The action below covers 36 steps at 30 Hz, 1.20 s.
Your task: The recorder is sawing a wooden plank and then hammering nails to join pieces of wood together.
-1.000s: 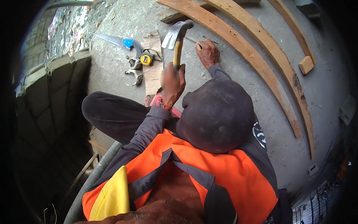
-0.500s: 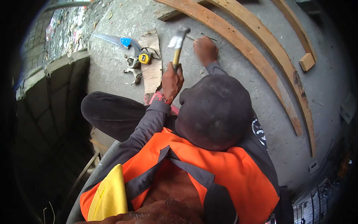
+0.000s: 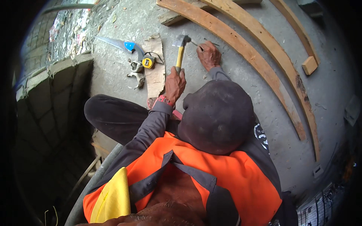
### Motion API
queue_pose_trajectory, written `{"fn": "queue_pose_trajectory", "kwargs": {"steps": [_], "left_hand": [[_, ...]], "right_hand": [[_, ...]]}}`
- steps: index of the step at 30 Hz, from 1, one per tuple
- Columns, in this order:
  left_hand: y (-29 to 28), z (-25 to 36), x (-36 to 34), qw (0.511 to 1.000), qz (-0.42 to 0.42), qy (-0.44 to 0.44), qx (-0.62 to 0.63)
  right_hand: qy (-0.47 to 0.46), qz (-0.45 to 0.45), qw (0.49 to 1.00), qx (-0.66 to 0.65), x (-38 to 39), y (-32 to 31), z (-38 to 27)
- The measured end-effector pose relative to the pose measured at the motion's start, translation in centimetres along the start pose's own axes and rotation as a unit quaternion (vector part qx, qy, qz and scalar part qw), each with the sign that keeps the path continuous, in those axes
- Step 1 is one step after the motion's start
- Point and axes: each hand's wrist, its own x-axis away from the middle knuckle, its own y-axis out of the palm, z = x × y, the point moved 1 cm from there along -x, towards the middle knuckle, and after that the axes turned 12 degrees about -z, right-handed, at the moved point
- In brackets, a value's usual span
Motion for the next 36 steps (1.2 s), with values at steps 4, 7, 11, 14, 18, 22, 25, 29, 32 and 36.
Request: {"fn": "queue_pose_trajectory", "kwargs": {"steps": [4,7,11,14,18,22,25,29,32,36], "left_hand": [[-1.3,2.4,0.2,0.999,0.035,0.027,0.029],[-2.1,3.5,0.4,0.994,0.070,0.063,0.055],[-2.1,3.7,0.5,0.985,0.091,0.116,0.090],[-1.7,4.0,0.6,0.984,0.091,0.116,0.102],[-0.9,2.3,-0.6,0.997,0.031,0.056,0.038],[-0.5,1.3,-1.2,1.000,0.004,0.019,0.024],[-0.4,1.4,-1.1,0.999,0.009,0.009,0.048],[-0.5,1.2,-0.8,0.996,0.022,-0.012,0.089],[0.1,0.4,-0.6,0.992,0.023,-0.016,0.123],[0.8,-1.1,-0.6,0.990,0.046,-0.021,0.128]], "right_hand": [[0.025,-0.015,1.000,-0.011,0.2,-0.4,1.0],[0.027,-0.019,0.999,-0.018,0.0,-0.6,0.9],[0.025,-0.017,0.999,-0.019,-0.2,-0.5,1.0],[0.029,-0.009,0.999,-0.021,-0.2,-0.5,1.4],[0.023,-0.009,1.000,-0.013,-0.4,-0.4,1.1],[0.032,-0.012,0.999,-0.013,-0.1,-0.3,0.9],[0.000,0.013,0.999,-0.032,-0.1,-0.6,1.2],[-0.021,0.071,0.997,-0.007,0.1,-1.8,1.3],[-0.002,-0.016,0.996,0.093,-0.2,-2.4,2.1],[0.008,-0.037,0.988,0.153,-0.4,-2.0,2.2]]}}
